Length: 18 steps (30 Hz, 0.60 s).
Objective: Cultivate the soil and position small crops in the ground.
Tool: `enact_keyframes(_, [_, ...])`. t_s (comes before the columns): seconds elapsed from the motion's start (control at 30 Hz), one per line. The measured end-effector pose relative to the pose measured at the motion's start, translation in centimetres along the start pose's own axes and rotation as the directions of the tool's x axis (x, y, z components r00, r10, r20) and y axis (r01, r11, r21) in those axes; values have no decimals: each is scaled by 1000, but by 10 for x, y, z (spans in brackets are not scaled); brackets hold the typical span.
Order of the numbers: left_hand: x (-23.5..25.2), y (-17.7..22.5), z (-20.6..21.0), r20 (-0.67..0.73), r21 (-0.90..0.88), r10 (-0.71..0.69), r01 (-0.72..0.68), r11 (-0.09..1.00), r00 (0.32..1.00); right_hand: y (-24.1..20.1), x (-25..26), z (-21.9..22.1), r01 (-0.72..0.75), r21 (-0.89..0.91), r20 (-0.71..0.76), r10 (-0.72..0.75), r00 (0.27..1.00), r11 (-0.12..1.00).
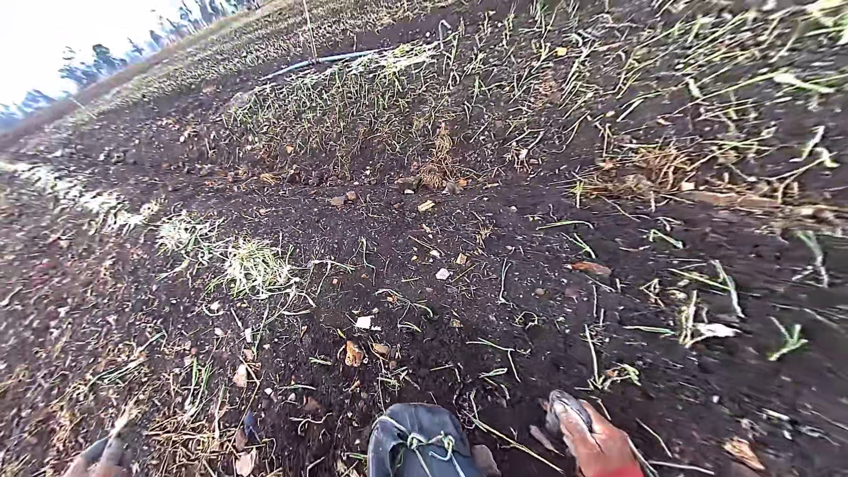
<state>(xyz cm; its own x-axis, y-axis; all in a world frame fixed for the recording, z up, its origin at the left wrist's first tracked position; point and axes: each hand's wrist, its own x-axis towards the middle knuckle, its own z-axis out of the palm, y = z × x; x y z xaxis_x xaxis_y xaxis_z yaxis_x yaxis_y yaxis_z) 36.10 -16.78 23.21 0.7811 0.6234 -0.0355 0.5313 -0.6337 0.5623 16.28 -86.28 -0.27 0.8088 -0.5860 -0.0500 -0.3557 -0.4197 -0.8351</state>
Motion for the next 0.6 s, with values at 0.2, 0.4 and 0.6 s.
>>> enact_keyframes(0.2, [-51, 26, 33, 21, 272, -72, 63, 960, 997, -21, 24, 4, -37, -93, 62, 43, 997, 995])
enact_keyframes(0.4, [-38, 8, 103, 84, 234, -171, 147, 961, 982, -83, 75, -6, 179, -119, 38, -176, 984, 977])
enact_keyframes(0.6, [81, 92, 264, 240, 320, -105, 24, 947, 965, -83, 204, 36, 27, -175, -187, -61, 981, 984])
